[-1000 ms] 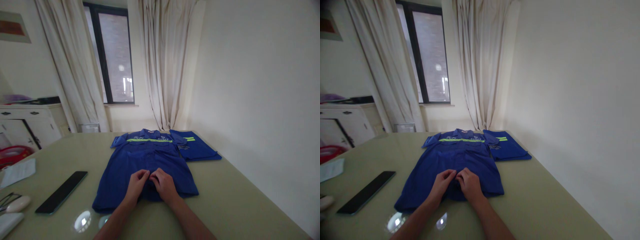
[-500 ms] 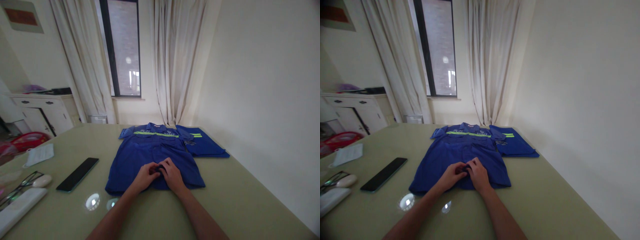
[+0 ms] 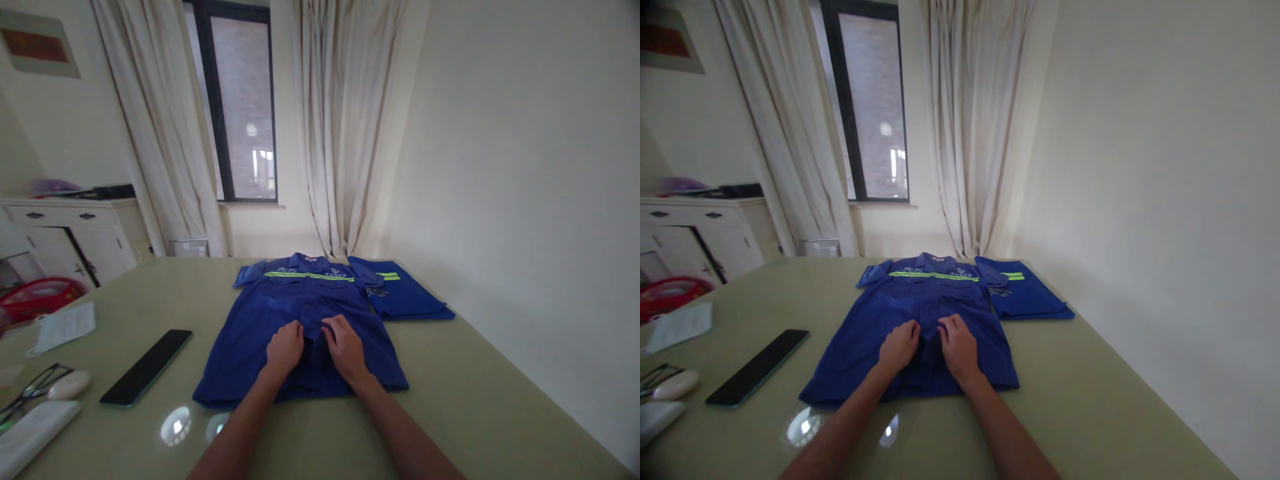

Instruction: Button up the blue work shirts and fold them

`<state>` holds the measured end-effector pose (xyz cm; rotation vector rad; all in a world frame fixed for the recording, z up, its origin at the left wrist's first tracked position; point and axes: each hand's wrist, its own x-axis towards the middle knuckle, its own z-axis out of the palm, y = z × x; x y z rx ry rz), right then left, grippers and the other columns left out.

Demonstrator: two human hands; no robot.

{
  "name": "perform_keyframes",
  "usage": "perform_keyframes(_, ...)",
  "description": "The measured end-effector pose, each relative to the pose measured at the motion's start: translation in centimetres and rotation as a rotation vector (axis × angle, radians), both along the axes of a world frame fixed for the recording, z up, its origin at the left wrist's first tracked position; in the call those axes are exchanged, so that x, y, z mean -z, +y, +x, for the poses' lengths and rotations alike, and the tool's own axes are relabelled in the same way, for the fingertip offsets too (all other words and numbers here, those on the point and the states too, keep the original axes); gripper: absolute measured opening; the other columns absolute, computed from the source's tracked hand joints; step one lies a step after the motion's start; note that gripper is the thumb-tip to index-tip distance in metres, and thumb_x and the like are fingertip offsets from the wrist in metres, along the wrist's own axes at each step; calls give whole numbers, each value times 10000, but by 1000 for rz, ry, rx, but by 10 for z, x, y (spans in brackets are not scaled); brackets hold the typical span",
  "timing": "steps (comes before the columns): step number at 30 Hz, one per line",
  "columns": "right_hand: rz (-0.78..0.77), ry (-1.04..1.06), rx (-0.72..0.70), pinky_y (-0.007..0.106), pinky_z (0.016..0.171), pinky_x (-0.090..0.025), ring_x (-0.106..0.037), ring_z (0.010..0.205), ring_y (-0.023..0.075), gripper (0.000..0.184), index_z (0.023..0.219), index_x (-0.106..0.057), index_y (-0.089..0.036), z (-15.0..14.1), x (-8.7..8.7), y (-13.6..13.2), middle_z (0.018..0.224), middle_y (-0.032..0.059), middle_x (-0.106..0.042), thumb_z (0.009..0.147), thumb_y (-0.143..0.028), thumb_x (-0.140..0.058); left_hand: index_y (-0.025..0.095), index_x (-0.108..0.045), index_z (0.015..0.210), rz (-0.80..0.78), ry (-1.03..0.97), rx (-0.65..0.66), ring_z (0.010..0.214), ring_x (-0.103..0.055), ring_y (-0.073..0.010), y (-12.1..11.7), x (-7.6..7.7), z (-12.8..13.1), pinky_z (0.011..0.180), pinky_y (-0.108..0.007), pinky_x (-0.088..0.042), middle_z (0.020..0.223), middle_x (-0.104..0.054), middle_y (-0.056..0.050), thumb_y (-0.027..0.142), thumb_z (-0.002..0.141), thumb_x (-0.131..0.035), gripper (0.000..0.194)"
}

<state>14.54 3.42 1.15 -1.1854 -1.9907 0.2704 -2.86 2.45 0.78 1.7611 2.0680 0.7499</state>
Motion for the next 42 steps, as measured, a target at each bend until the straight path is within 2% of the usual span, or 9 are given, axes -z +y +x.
perform_keyframes(5, -119, -213, 54, 273, 825, -469, -648, 981, 192, 176, 1029, -683, -270, -26, -8, 34, 1043, 26, -691, 964, -220, -527, 197, -683, 1044, 43, 31, -41, 1084, -655, -247, 25, 1, 12, 890, -315, -437, 1142, -707, -125, 300, 1009, -419, 286)
perform_keyframes(11, -273, -2, -34, 236, 730, -471, -664, 799, 152, 121, 973, -681, -224, -34, 16, 48, 902, 11, -708, 892, -195, -596, 270, -693, 985, -6, -48, 13, 955, -692, -234, 34, 7, -5, 760, -281, -434, 1022, -755, -52, 367, 991, -459, 253)
perform_keyframes(16, -361, 183, -189, 226, 672, -490, -659, 715, 145, 104, 902, -674, -208, -29, 13, 49, 771, -20, -704, 804, -187, -696, 234, -691, 910, -4, -156, 24, 902, -690, -226, 47, 4, -11, 728, -276, -445, 918, -749, -65, 369, 973, -462, 273)
perform_keyframes(19, -434, 124, -272, 209, 619, -472, -655, 680, 135, 226, 928, -686, -211, -25, 7, 54, 752, -36, -704, 724, -188, -783, 201, -682, 816, -27, -230, 74, 793, -687, -186, 55, 5, -14, 676, -246, -468, 815, -733, -47, 353, 957, -483, 288)
perform_keyframes(22, -502, -83, -312, 204, 586, -436, -664, 679, 141, 263, 847, -705, -221, -20, -2, 54, 726, -42, -710, 641, -227, -867, 181, -676, 819, -101, -294, 125, 631, -672, -164, 55, 7, -19, 568, -234, -482, 696, -707, -23, 354, 942, -486, 285)
perform_keyframes(26, -389, -369, -240, 232, 607, -412, -680, 731, 172, 134, 815, -721, -257, -20, -14, 45, 760, -28, -726, 712, -227, -801, 170, -658, 638, -150, -306, 206, 524, -640, -171, 50, 3, -23, 533, -249, -470, 528, -641, -8, 346, 859, -586, 291)
perform_keyframes(29, -209, -479, -164, 264, 672, -431, -685, 812, 198, 63, 864, -726, -256, -25, -19, 40, 886, 23, -733, 839, -238, -672, 177, -690, 669, -54, -279, 206, 656, -671, -189, 48, -6, -21, 614, -257, -458, 626, -696, -29, 327, 853, -583, 260)
perform_keyframes(34, -131, -392, -60, 266, 748, -444, -674, 896, 185, 157, 975, -708, -256, -28, -20, 43, 1016, 41, -712, 971, -271, -551, 183, -738, 770, 39, -264, 143, 785, -686, -208, 50, -16, -19, 683, -268, -435, 780, -757, -58, 304, 861, -589, 212)
perform_keyframes(42, -124, -258, -124, 254, 797, -443, -660, 948, 178, 193, 1008, -716, -248, -24, -27, 48, 1038, 37, -705, 997, -259, -523, 185, -721, 827, 161, -354, 108, 774, -661, -187, 49, -20, -10, 707, -269, -446, 814, -750, -45, 265, 876, -556, 190)
